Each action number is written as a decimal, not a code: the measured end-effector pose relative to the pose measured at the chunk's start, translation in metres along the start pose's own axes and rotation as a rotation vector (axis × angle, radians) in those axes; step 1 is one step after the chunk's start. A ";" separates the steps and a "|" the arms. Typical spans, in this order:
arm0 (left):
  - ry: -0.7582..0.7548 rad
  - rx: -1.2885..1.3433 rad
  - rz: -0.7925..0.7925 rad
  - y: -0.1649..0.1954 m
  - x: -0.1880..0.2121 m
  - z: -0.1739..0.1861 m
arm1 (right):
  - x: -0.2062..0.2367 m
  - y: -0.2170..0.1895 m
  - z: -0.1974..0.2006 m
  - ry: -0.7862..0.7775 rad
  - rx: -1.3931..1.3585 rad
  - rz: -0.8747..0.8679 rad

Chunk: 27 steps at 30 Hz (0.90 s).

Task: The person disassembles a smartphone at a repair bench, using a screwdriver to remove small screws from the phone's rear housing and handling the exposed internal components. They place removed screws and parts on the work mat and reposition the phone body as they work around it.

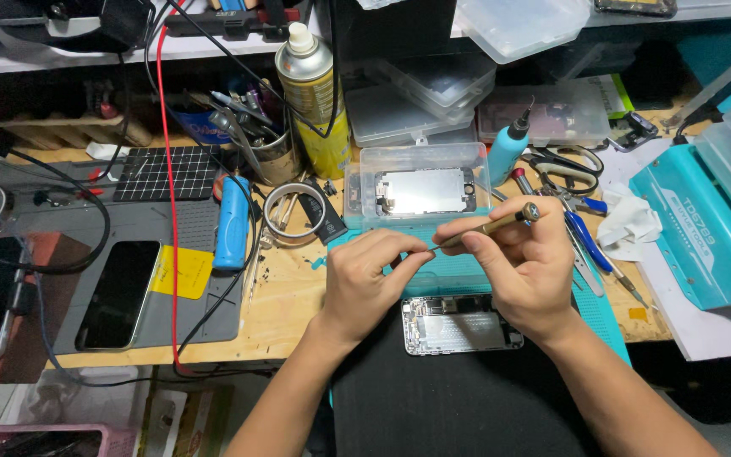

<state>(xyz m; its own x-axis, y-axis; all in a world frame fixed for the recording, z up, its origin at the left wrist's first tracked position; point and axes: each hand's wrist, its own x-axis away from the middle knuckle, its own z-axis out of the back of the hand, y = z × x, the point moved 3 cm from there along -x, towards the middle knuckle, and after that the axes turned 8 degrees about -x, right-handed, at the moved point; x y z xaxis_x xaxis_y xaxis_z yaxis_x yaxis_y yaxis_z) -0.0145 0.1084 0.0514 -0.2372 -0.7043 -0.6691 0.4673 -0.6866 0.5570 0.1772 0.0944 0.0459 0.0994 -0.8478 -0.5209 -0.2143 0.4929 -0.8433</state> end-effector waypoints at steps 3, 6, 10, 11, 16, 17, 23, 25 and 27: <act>0.006 0.000 -0.017 0.000 0.000 0.001 | 0.000 -0.001 -0.001 0.011 -0.038 -0.009; 0.019 -0.007 -0.027 0.001 0.001 0.002 | -0.001 -0.003 -0.001 0.019 -0.026 -0.004; 0.018 0.000 -0.009 0.000 0.002 0.002 | -0.002 -0.005 -0.001 0.051 -0.043 -0.011; 0.025 -0.002 -0.020 0.000 0.002 0.003 | -0.002 -0.005 -0.001 0.064 -0.033 -0.012; 0.032 0.019 -0.056 0.002 0.002 0.003 | -0.003 -0.005 0.000 0.100 -0.072 -0.042; 0.029 0.024 -0.057 0.002 0.002 0.004 | -0.003 -0.005 0.000 0.102 -0.074 -0.044; 0.016 0.048 -0.055 0.003 0.002 0.003 | -0.003 -0.004 0.001 0.111 -0.103 -0.039; 0.016 0.053 -0.052 0.003 0.002 0.003 | -0.002 -0.004 0.002 0.114 -0.101 -0.039; 0.025 0.054 -0.061 0.004 0.002 0.003 | -0.002 -0.004 0.003 0.121 -0.098 -0.045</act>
<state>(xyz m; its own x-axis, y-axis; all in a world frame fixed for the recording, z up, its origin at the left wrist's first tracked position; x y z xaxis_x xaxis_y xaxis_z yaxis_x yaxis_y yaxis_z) -0.0152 0.1037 0.0539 -0.2423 -0.6564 -0.7145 0.4061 -0.7374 0.5397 0.1806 0.0948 0.0501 -0.0055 -0.8889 -0.4582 -0.3064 0.4376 -0.8453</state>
